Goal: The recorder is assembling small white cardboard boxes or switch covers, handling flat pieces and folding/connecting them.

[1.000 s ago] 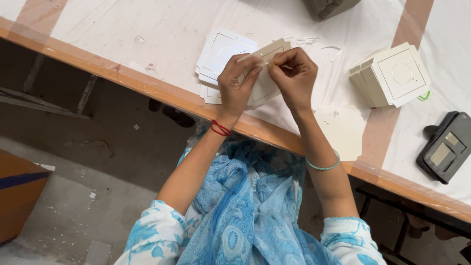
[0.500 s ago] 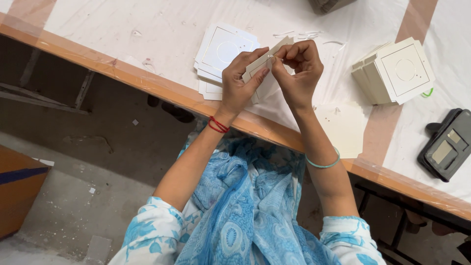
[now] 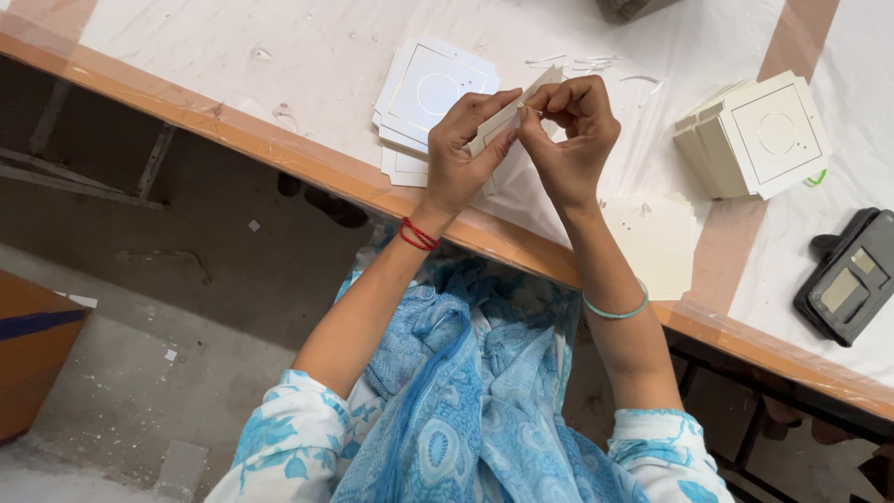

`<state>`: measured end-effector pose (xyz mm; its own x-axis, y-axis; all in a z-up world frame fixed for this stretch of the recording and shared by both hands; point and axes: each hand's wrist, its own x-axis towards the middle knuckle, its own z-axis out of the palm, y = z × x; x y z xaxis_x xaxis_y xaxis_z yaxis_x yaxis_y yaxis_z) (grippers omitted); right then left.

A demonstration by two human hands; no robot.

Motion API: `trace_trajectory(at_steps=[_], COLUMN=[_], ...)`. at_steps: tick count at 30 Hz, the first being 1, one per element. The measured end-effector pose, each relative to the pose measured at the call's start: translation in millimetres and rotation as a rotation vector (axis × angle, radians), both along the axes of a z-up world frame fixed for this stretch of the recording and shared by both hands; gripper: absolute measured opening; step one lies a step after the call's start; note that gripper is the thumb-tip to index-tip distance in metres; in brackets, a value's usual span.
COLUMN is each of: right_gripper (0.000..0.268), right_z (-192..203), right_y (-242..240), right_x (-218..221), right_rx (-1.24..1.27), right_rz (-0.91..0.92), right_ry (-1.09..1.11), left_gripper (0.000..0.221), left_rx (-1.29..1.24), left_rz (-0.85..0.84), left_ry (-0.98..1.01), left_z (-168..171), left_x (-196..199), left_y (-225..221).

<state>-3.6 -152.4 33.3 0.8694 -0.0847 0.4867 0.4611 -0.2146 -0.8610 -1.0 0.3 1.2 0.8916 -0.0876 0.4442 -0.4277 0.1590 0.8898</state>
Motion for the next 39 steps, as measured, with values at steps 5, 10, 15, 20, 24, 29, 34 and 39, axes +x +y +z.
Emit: trace_trajectory(at_steps=[5, 10, 15, 20, 24, 29, 34, 39], right_gripper=[0.031, 0.031, 0.031, 0.031, 0.031, 0.031, 0.028, 0.024], right_z=[1.4, 3.3, 5.2, 5.1, 4.8, 6.1, -0.1, -4.2], right_y=[1.5, 1.9, 4.2, 5.4, 3.6, 3.2, 3.3, 7.3], right_x=[-1.0, -2.0, -3.7, -5.4, -5.0, -5.0, -4.3, -4.0], right_rx=[-0.009, -0.011, -0.027, -0.05, -0.037, -0.032, -0.041, -0.093], right_rz=[-0.005, 0.004, 0.018, 0.068, 0.122, 0.165, 0.15, 0.159], right_ry=[-0.018, -0.012, -0.019, -0.059, -0.024, 0.009, -0.004, -0.068], left_gripper=[0.04, 0.041, 0.031, 0.018, 0.014, 0.012, 0.018, 0.02], left_rx=[0.007, -0.095, -0.308, -0.352, -0.423, -0.418, -0.25, -0.054], left_rz=[0.005, -0.141, -0.247, -0.222, -0.236, -0.211, -0.126, -0.013], left_ry=[-0.04, -0.03, 0.113, 0.247, 0.296, 0.276, 0.105, -0.026], left_z=[-0.9, 8.1, -10.4, -18.7, -19.2, -26.9, -22.2, -13.3], left_x=[0.2, -2.1, 6.8, 11.5, 10.6, 13.4, 11.5, 8.8], left_y=[1.6, 12.1, 5.3, 4.2, 6.9, 5.0, 1.5, 2.4])
